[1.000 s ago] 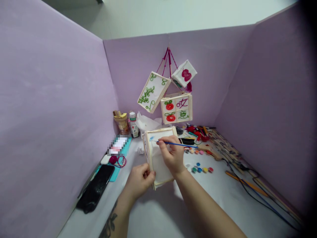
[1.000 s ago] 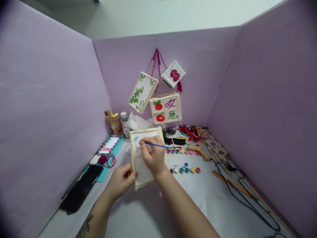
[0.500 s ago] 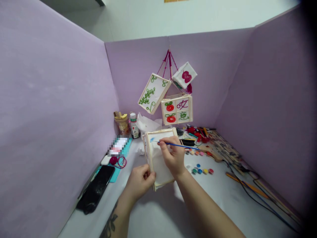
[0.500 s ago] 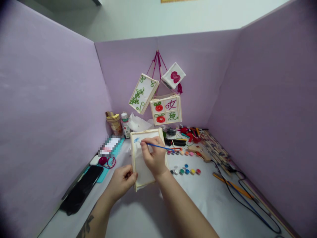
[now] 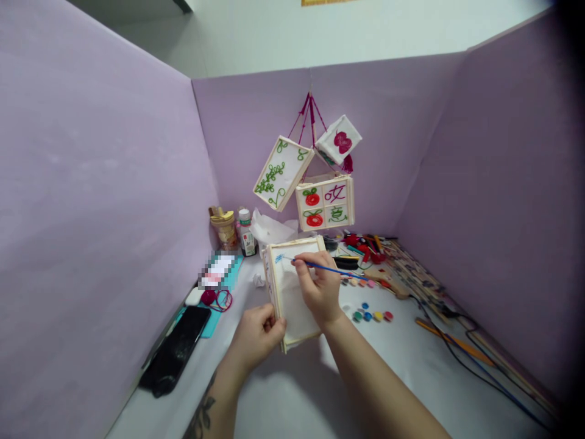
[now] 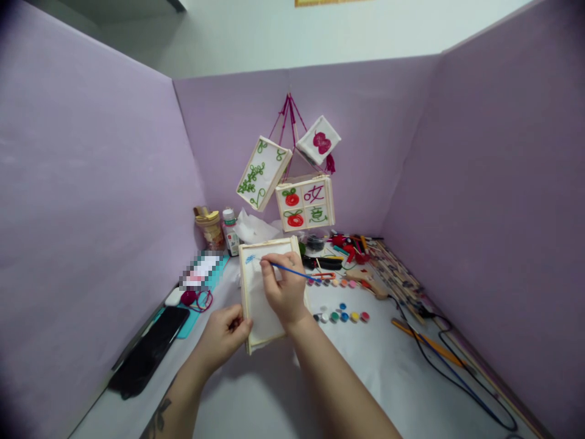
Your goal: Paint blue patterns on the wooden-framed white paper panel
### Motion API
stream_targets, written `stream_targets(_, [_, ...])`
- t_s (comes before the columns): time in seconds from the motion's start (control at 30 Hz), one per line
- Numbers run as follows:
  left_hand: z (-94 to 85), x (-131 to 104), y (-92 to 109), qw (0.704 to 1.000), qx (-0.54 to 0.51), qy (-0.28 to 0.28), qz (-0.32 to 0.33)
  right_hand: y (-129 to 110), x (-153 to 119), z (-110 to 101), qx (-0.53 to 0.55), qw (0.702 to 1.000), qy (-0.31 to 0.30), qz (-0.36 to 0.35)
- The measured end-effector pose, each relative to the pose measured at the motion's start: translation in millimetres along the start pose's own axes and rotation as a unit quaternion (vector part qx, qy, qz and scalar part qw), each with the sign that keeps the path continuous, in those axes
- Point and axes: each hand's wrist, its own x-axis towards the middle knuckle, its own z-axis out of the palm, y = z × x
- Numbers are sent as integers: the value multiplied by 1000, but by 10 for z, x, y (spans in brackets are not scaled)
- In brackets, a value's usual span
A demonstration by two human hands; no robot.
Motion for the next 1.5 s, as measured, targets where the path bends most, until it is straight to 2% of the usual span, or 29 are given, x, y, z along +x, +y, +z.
stream_targets(0.07, [2, -2, -3, 1000, 0, 2, -1, 3, -3, 3, 0, 1000, -20, -9])
stream_targets(0.2, [8, 8, -8, 1000, 5, 2, 2, 2, -6, 6, 2, 1000, 4, -3])
stream_targets(0.3, [8, 15, -12, 1000, 7, 2, -2, 3, -5, 9, 9, 1000, -20, -12])
stream_targets(0.4, [5, 14, -16, 1000, 9, 3, 2, 13, -4, 12, -7, 1000, 7, -1])
stream_targets(0.53, [8, 5, -16, 1000, 11, 3, 2, 20, -1, 7, -2, 1000, -5, -2])
stream_targets(0.63, [10, 2, -13, 1000, 9, 5, 4, 10, 4, -11, 1, 1000, 11, 8])
stream_targets(0.77, [10, 2, -6, 1000, -6, 8, 2, -24, 12, -27, 54, 998, -40, -9])
stream_targets(0.87, [10, 7, 0, 1000, -7, 13, 2, -42, 13, -23, 50, 997, -58, -17])
stream_targets(1.03, [12, 11, 6, 1000, -5, 9, 1, -27, 1, -15, 24, 999, -32, -19])
stream_targets(1.33, [14, 2, -1, 1000, -2, 7, 2, -13, -18, 1, 31, 999, -36, -22])
stream_targets(1.5, [11, 1, 1, 1000, 2, 13, 8, 10, -22, 10, 14, 1000, -4, -4])
